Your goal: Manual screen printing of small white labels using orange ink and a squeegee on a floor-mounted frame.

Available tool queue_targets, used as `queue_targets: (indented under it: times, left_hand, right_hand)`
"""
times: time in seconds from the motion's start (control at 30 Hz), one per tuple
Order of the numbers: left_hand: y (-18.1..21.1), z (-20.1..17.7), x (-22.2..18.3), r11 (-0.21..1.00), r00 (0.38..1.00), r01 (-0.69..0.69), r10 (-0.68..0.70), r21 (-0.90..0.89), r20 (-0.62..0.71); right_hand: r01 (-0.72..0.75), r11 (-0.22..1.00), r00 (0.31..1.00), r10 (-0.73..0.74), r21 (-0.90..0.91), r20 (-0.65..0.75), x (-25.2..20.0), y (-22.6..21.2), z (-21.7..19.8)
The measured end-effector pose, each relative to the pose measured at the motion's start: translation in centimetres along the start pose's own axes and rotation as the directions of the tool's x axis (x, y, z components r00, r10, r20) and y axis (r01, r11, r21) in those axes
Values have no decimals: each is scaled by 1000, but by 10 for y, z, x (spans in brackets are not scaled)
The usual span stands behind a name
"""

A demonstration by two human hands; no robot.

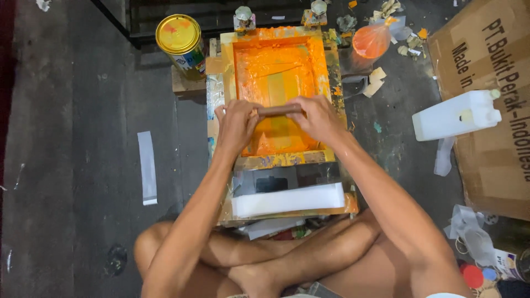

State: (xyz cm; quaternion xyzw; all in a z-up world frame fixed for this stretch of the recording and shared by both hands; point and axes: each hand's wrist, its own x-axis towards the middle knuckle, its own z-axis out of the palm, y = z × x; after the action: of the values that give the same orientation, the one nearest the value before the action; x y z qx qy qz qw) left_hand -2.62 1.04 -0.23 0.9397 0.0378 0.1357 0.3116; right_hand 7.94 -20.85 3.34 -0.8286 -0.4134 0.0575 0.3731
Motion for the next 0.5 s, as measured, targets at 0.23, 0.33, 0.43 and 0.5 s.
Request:
queue_targets:
  times: [0.23, 0.33, 0.43, 0.5]
  left_hand:
    - [13, -5, -57, 998, 995, -60, 60, 2, 83]
    - [22, -8, -71, 998, 994, -43, 46, -37, 97]
    - [23, -8, -78, 997, 994, -54, 59, -53, 93]
    - [28, -12, -79, 997, 993, -58, 63, -47, 99]
  right_hand:
    - [31, 999, 999, -32, 13, 18, -55, -30, 2]
    - [19, 999, 999, -18, -27, 44, -69, -39, 1]
    - [11, 998, 998, -8, -62, 60, -77, -39, 2]
    - [-9, 999, 997, 11, -32, 73, -78, -39, 2]
